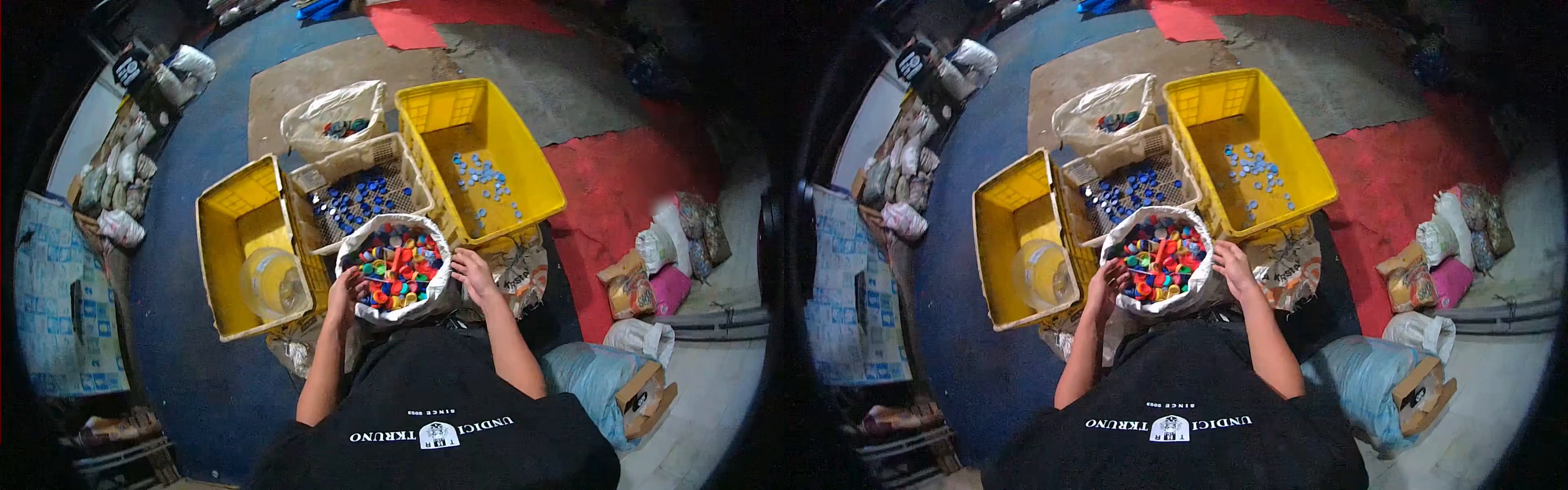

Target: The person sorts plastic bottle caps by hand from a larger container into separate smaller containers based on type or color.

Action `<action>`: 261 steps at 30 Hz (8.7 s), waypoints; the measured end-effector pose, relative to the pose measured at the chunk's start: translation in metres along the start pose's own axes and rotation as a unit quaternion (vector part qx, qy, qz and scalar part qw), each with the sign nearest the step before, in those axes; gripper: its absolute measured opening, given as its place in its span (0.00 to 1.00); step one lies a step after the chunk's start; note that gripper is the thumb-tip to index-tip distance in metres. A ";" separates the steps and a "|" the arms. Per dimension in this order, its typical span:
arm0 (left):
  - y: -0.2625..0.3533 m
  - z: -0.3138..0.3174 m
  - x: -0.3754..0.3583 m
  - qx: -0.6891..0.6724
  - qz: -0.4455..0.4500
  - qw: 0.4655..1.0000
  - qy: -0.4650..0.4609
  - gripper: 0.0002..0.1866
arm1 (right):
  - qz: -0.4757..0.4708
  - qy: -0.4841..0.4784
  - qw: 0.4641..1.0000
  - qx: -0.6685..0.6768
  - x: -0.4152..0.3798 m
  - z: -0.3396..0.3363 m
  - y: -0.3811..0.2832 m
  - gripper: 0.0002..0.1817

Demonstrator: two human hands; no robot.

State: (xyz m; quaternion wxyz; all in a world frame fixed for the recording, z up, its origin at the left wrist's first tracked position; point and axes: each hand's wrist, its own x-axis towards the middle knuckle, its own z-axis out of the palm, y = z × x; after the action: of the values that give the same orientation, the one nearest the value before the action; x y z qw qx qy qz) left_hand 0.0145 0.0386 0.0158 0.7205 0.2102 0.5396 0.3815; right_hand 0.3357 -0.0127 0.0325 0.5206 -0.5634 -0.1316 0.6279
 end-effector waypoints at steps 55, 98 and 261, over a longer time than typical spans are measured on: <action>-0.021 0.039 -0.034 0.382 0.138 0.907 -0.106 0.20 | -0.242 -0.066 0.852 -0.459 0.028 0.069 0.029 0.16; -0.004 0.029 -0.033 -0.314 -0.102 0.938 -0.102 0.16 | -0.337 -0.218 0.778 -0.483 -0.035 0.143 0.011 0.16; -0.024 -0.043 -0.056 -0.239 0.014 0.971 -0.001 0.19 | 0.301 -0.288 0.909 0.025 0.026 0.169 0.091 0.17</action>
State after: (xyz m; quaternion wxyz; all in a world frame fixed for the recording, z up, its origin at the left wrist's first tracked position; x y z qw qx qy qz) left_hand -0.0256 -0.0239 0.0189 0.7449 0.0399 0.4288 0.5097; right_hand 0.1515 0.0402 0.0049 0.2600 -0.3581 -0.0843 0.8928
